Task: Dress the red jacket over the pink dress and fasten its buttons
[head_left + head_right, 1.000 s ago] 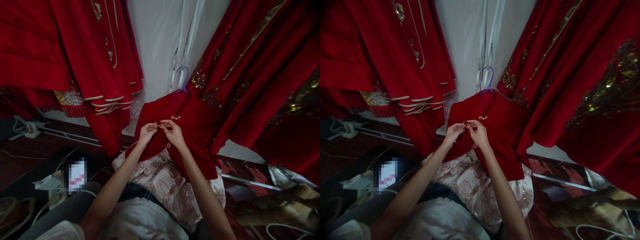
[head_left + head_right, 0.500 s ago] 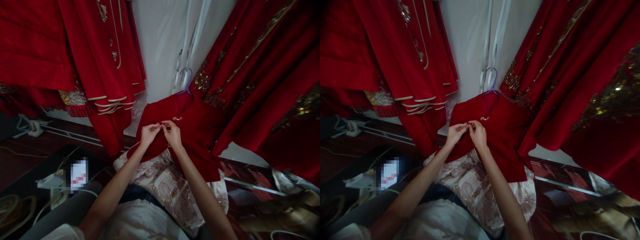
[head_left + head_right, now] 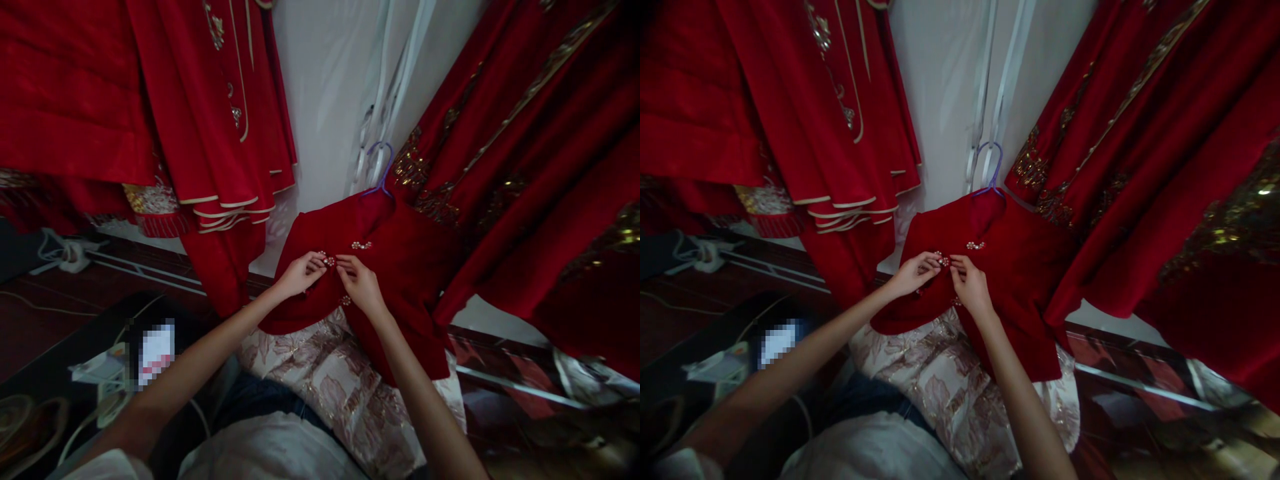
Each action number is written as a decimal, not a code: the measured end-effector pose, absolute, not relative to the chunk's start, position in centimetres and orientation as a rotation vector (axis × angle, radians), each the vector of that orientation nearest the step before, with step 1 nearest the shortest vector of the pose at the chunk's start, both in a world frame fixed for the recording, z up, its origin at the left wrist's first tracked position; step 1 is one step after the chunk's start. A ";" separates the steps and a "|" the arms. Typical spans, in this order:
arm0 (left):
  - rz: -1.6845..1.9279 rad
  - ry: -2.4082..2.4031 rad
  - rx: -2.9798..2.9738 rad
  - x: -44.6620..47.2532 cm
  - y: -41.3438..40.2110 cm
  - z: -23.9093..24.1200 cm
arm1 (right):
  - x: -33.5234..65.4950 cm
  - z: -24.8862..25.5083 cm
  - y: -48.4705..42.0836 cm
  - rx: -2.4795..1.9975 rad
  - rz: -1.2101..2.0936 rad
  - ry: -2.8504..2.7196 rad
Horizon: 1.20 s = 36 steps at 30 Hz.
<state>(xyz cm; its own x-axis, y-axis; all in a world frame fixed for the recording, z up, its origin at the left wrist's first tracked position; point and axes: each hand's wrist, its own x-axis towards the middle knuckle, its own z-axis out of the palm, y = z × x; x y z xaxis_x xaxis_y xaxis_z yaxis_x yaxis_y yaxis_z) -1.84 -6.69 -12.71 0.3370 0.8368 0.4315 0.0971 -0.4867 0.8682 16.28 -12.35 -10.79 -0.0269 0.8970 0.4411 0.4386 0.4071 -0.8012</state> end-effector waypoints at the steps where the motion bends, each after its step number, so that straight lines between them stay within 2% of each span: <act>1: 1.176 0.812 1.828 -2.4 -7.0 -12.9 | 16.8 -11.1 -13.2 -1.201 0.603 -1.643; 8: 0.773 0.753 1.831 -7.3 -10.5 -13.9 | 19.7 -11.1 -17.1 -1.445 0.591 -1.884; 14: 0.563 0.571 1.778 -5.9 -12.4 -13.2 | 19.2 -11.6 -17.1 -1.729 0.511 -1.935; 20: 0.559 0.663 1.898 -5.6 -12.4 -13.2 | 16.9 -12.0 -17.5 -1.946 0.375 -1.891; 25: 0.742 0.843 1.972 -6.4 -11.6 -13.9 | 15.6 -11.6 -18.4 -1.987 0.371 -1.938; 32: 0.672 0.801 1.918 -4.8 -12.3 -15.6 | 15.1 -13.8 -16.9 -2.078 0.200 -1.879; 34: 0.724 0.851 1.955 -4.5 -12.5 -15.8 | 16.0 -14.4 -16.1 -1.980 0.266 -1.856; 36: 0.775 0.882 2.005 -4.3 -12.8 -15.9 | 17.4 -14.4 -15.7 -1.915 0.465 -1.808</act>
<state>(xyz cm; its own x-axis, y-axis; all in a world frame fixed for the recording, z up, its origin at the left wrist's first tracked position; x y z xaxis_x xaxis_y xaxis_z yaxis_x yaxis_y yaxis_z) -4.32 -12.75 -15.95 0.5700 0.7949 0.2080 0.3080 -0.4413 0.8428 17.35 -15.69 -14.41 0.0774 0.9946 0.0688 0.8380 -0.0275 -0.5449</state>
